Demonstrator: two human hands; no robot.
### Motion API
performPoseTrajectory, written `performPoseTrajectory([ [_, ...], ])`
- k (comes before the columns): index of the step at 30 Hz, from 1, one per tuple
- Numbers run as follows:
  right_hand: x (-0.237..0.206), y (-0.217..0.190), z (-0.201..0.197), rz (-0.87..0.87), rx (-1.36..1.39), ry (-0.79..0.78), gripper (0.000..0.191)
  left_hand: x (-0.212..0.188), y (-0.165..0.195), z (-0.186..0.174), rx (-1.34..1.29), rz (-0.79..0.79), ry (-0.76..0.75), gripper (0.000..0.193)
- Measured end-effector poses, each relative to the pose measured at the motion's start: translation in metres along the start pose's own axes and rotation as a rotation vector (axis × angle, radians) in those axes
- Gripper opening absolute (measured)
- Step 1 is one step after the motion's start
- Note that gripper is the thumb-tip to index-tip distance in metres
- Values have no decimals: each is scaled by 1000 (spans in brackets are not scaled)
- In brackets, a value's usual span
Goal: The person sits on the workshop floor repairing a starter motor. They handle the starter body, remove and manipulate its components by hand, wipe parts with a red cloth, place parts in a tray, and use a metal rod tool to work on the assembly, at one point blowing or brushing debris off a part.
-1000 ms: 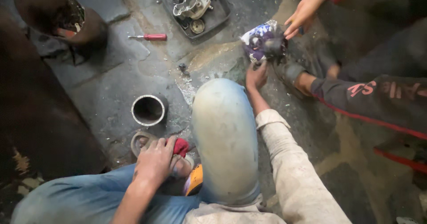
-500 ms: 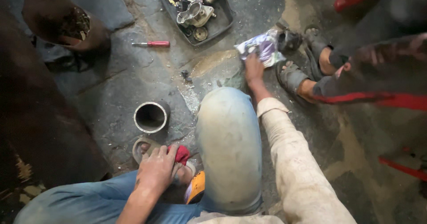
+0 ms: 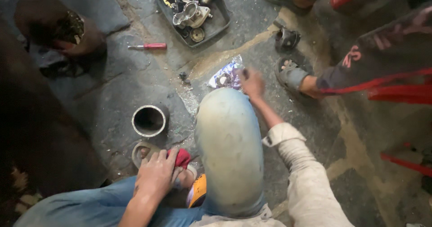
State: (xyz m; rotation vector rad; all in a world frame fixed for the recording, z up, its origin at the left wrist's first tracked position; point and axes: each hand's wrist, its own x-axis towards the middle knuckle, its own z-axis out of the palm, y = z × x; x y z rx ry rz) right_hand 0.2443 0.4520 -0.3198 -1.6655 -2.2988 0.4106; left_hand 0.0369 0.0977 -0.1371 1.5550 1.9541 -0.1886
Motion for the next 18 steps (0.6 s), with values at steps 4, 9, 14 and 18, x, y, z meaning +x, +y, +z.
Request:
performPoseTrajectory([
  [4,74,42,-27,434,182,199,53,4,0,3,-24,27,36,69],
  [9,95,59,-19,799,91,310,78,10,-3,8,-76,30,57,68],
  [14,114,83,-38,734,74,393,104,8,-3,6,-28,20,18,66],
  [18,113,100,-58,670,350,117,118,7,2,-1,-54,35,41,63],
])
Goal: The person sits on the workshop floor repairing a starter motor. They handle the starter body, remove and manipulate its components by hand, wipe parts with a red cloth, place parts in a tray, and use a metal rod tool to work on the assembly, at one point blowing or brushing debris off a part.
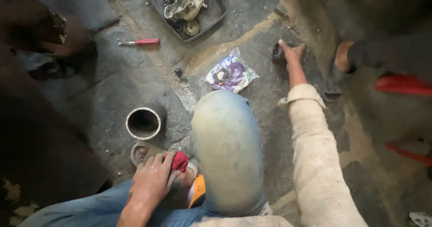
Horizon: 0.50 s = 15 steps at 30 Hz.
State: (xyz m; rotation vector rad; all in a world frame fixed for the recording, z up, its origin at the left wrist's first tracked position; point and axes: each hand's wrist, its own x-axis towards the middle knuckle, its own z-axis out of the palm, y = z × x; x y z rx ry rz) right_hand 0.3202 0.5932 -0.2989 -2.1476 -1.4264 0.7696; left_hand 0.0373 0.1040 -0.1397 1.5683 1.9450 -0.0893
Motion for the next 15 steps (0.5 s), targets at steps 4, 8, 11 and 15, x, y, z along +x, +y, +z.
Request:
performPoseTrajectory([
  [4,-46,36,-2,-386,-399,56,104,-2,5,-6,-38,-10,-31,60],
  [8,-121,88,-10,-804,-611,-15,51,-2,9,-9,-166,36,98,46],
  [11,-155,108,-15,-879,-622,-37,42,-2,11,-11,-233,10,139,32],
  [15,-172,100,-4,-800,-598,93,28,-3,11,-11,-164,-176,-128,27],
])
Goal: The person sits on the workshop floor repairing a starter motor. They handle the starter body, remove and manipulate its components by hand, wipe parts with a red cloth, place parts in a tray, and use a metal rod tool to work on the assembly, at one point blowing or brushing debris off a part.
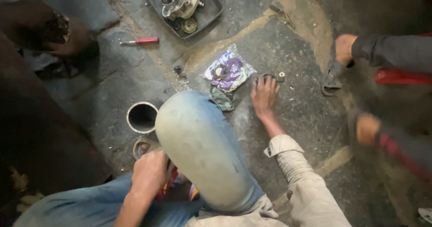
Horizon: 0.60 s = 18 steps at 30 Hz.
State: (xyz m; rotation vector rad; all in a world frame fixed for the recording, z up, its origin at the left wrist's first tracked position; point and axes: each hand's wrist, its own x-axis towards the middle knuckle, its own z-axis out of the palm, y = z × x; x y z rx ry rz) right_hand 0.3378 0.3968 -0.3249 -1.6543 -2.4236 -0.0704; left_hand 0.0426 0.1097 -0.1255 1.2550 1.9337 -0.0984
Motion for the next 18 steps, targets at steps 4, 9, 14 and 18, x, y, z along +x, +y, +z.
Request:
performPoseTrajectory([
  [4,31,-39,10,-103,291,-133,32,1,-4,11,19,-14,-151,31],
  [9,55,-81,19,-581,299,-163,34,4,-12,29,-75,184,52,37],
  [14,65,-84,11,-429,513,-192,32,5,-16,24,-75,317,376,62],
  [18,99,-87,-33,-203,828,-175,17,1,-7,7,-64,226,500,42],
])
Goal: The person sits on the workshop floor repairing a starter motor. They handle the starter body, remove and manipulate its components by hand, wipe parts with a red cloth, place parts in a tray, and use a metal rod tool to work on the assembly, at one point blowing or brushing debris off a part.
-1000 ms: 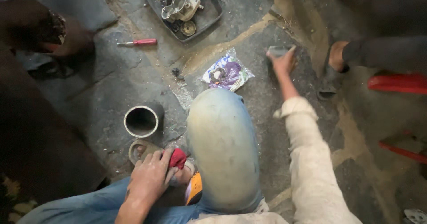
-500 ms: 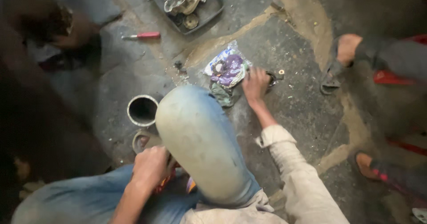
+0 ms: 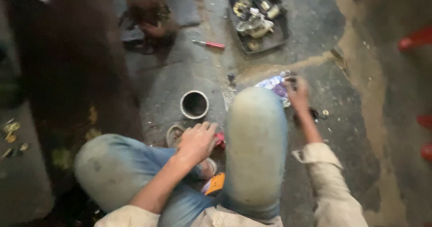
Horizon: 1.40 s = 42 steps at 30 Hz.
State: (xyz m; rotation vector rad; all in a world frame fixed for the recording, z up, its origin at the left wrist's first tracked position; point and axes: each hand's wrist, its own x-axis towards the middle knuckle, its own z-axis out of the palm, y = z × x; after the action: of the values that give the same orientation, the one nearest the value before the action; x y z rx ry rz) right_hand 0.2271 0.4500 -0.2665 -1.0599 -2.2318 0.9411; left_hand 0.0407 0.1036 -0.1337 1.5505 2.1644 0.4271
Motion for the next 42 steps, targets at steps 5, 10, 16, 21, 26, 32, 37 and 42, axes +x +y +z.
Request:
performPoseTrajectory([
  [5,48,-138,-93,-70,330,-13,15,5,14,-26,-334,-11,241,38],
  [10,44,-306,-118,-675,13,-148,28,13,13,-55,-1032,-166,128,49],
  [16,-19,-401,-52,-970,-17,-607,41,-6,-3,-73,-2021,-150,234,78],
  [21,-42,-398,-15,-1005,-34,-602,42,-20,-13,-79,-2174,-54,332,79],
  [26,-34,-383,1,-984,-3,-641,42,-5,-11,-85,-2027,-157,432,71],
  [32,-25,-378,5,-941,75,-698,42,1,-3,-93,-1996,-197,481,68],
  [37,-24,-378,4,-919,118,-705,43,-1,-1,-96,-1907,-214,510,67],
  [42,-29,-382,6,-913,112,-657,37,-1,-1,-96,-1889,-215,543,65],
])
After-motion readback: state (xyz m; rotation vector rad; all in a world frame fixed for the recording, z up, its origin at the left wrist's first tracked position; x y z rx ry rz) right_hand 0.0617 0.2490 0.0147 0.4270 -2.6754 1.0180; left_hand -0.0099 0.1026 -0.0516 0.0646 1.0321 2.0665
